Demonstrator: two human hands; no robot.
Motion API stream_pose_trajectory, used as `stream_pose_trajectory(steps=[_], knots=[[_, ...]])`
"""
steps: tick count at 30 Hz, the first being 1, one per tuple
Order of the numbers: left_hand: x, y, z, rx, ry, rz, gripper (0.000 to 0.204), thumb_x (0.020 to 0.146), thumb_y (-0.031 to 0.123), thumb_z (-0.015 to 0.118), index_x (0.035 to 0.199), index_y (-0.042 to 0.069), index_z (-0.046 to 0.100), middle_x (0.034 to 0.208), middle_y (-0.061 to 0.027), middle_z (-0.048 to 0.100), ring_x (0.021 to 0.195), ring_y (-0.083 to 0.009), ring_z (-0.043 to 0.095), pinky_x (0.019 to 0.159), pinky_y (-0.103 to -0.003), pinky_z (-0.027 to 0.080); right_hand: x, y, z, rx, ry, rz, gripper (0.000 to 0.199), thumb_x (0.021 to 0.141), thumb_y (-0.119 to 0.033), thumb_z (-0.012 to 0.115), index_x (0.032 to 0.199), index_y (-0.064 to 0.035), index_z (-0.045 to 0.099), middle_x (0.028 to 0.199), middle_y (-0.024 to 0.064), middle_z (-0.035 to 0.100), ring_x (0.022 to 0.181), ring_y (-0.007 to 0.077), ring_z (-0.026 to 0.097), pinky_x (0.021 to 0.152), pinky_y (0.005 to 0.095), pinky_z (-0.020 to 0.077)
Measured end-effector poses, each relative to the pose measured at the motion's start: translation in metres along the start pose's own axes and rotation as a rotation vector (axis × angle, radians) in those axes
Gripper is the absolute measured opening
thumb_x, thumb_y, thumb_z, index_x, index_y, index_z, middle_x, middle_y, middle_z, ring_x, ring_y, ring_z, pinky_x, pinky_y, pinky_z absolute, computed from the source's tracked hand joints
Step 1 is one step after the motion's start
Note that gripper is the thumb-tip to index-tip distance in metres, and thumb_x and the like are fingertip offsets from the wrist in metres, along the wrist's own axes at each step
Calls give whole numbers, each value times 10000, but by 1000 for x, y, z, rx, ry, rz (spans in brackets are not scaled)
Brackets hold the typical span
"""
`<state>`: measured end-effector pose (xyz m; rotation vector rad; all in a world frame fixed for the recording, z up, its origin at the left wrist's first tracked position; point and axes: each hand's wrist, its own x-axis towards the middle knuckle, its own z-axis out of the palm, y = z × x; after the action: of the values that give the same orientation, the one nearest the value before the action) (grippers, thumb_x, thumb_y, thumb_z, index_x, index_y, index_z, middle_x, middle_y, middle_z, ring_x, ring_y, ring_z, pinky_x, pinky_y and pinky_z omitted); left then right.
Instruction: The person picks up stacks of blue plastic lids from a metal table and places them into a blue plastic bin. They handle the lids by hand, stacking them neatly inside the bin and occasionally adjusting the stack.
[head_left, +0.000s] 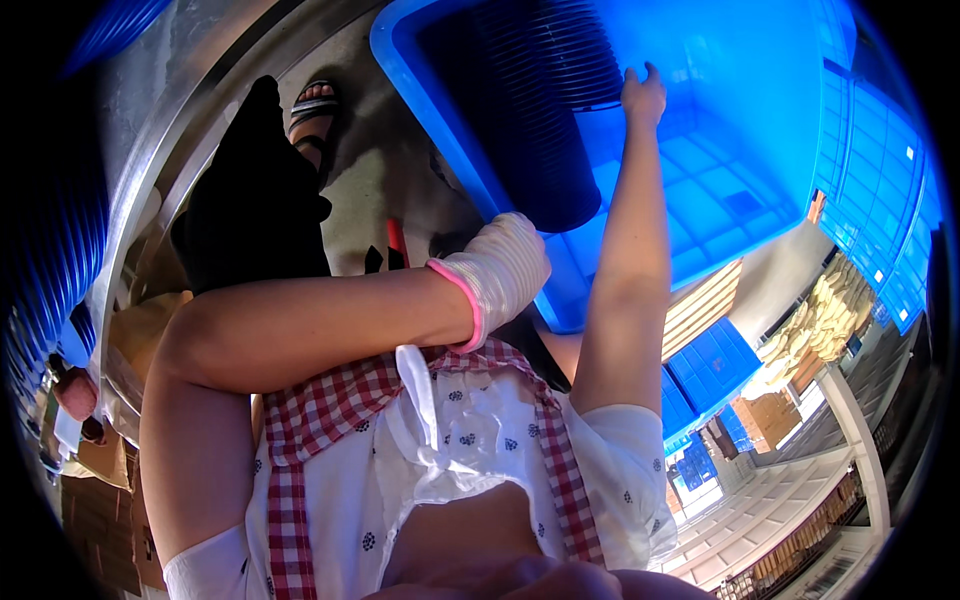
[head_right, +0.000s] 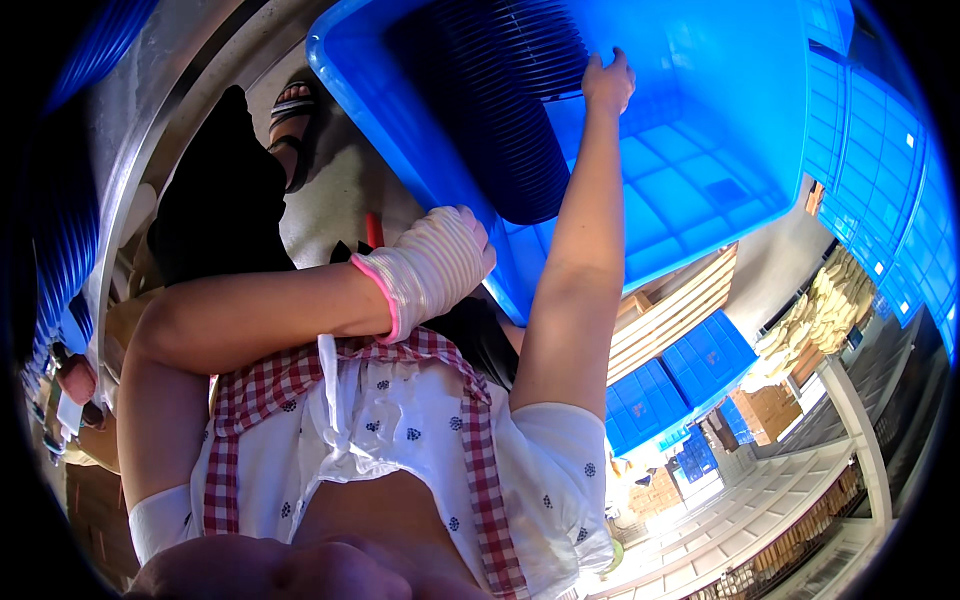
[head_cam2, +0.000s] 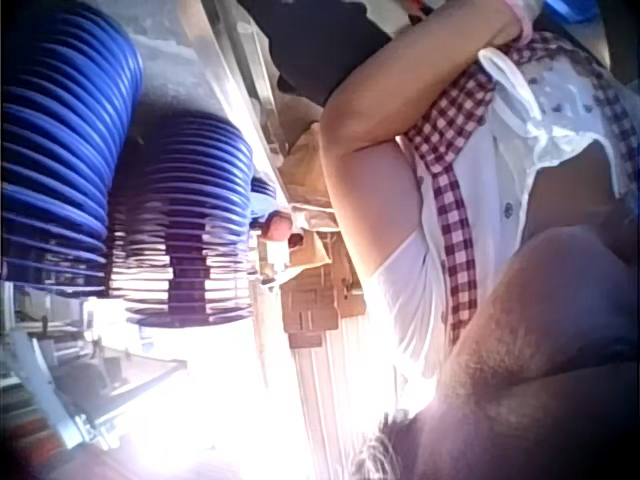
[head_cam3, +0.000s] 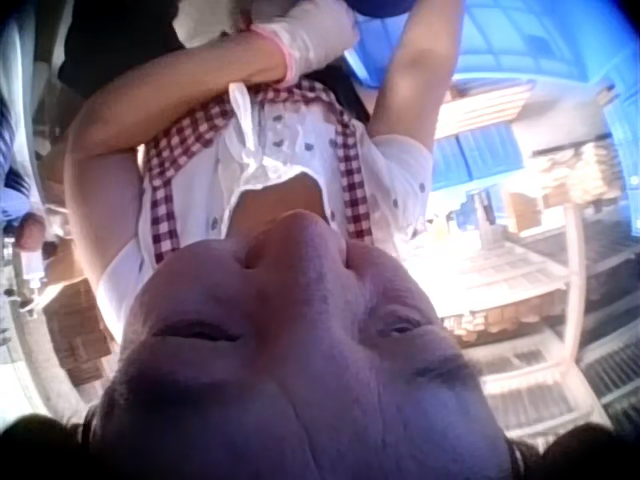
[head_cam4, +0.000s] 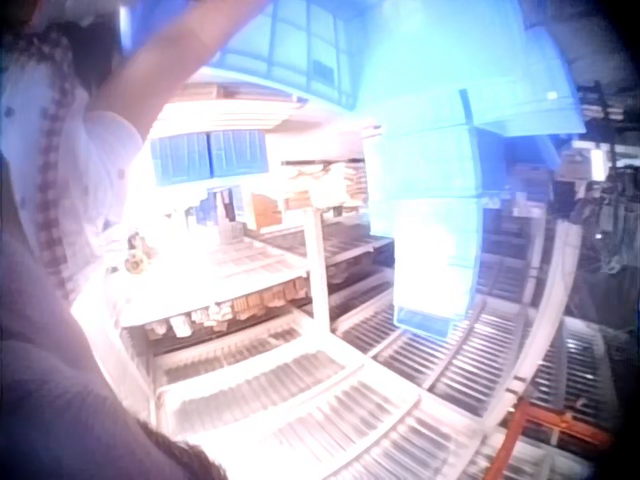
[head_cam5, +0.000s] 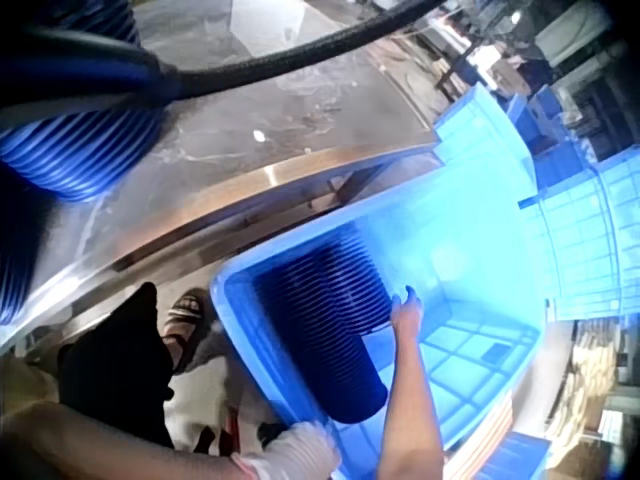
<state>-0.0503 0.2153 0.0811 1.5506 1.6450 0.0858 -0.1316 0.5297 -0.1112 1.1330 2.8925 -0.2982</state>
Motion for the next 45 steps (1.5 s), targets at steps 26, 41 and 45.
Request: stream_pose_trajectory(steps=[26, 41, 45], knots=[[-1, 1, -2, 42, 13, 3, 615, 659, 423, 800, 1125, 74, 603, 1089, -93, 614, 1061, -272, 561, 853, -366, 467, -62, 28, 10, 88, -155, -78, 653, 817, -395, 659, 1347, -61, 477, 1199, 159, 621, 1098, 332, 598, 927, 394, 457], [-38, -23, 13, -26, 698, 273, 191, 824, 286, 606, 891, 108, 615, 795, -100, 613, 740, -316, 628, 626, -446, 507, -217, -70, -152, 1364, -281, -117, 376, 961, -188, 551, 1276, 12, 504, 1185, 199, 587, 1041, 284, 619, 865, 348, 519], [-125, 10, 10, -354, 862, 301, 171, 892, 226, 576, 961, 72, 603, 879, -135, 620, 818, -332, 618, 706, -423, 510, -238, -95, -183, 1487, -426, -177, 338, 970, -166, 529, 1258, 11, 520, 1126, 177, 609, 984, 231, 621, 866, 333, 520]])
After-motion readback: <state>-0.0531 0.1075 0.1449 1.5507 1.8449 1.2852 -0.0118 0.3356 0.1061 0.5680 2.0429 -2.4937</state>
